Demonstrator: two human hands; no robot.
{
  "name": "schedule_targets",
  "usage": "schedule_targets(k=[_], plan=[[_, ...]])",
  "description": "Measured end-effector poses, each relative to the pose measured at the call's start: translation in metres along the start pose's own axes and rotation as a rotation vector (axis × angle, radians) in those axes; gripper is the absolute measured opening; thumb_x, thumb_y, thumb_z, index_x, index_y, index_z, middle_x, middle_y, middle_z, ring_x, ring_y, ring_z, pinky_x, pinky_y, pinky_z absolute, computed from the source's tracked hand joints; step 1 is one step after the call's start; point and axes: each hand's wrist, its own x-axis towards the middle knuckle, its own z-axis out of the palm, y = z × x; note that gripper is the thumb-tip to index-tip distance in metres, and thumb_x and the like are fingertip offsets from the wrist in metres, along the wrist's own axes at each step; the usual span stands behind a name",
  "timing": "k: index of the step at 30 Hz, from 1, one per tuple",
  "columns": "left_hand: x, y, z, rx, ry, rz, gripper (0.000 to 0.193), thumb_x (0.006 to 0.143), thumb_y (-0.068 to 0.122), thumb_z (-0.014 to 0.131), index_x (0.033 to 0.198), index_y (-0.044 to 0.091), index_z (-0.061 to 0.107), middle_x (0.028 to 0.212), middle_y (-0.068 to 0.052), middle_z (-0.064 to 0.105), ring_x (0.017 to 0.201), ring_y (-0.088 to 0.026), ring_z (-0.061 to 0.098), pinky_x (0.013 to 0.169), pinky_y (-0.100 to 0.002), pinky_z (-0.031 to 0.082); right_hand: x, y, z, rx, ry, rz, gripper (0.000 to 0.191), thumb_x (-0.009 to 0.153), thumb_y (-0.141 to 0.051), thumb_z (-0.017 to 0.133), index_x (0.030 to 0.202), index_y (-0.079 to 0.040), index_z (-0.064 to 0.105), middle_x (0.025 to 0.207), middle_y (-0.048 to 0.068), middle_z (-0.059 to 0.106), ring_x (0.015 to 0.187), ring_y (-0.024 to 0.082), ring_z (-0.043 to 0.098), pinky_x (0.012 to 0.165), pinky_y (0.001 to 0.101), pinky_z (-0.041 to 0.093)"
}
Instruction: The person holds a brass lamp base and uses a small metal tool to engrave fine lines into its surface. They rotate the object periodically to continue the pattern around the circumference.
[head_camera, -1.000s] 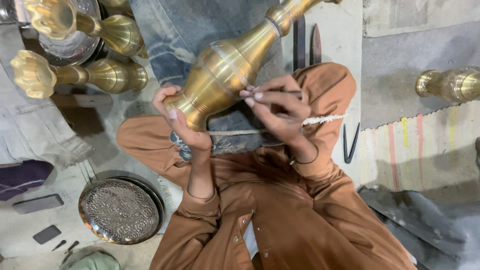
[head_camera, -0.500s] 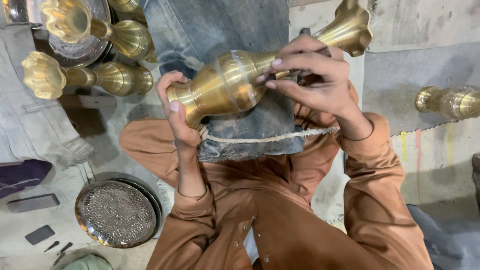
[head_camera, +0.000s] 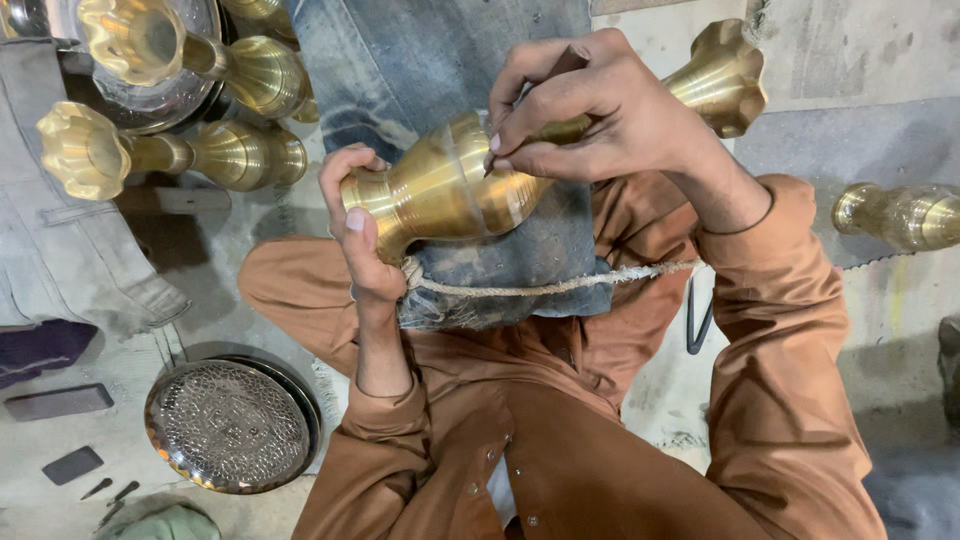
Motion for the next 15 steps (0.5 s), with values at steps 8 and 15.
schedule_targets(k=[8, 15], plan=[[0.0003, 0.0067, 0.0029, 0.003, -0.001, -0.005, 0.056, 0.1, 0.039, 0.039, 0.137, -0.002, 0.048, 0.128, -0.014, 0.048, 0.114, -0.022, 0.05, 0.109, -0.035, 0.04, 0.009, 0.0005, -0.0041, 0.0, -0.043, -0.012, 0.012, 0.095, -0.004, 0.082, 0.105, -0.002, 0.075, 0.107, 0.012, 0.071, 0.084, 0.015, 0.073, 0.073, 0.0239, 0.056], [-0.0004, 0.0069, 0.0031, 0.015, 0.011, -0.012, 0.057, 0.1, 0.04, 0.039, 0.136, -0.002, 0.048, 0.131, -0.015, 0.047, 0.115, -0.022, 0.05, 0.11, -0.036, 0.04, 0.0107, -0.0021, -0.0017, 0.009, -0.03, 0.025, 0.012, 0.095, -0.003, 0.082, 0.104, -0.003, 0.075, 0.107, 0.01, 0.071, 0.087, 0.015, 0.073, 0.075, 0.0247, 0.056]])
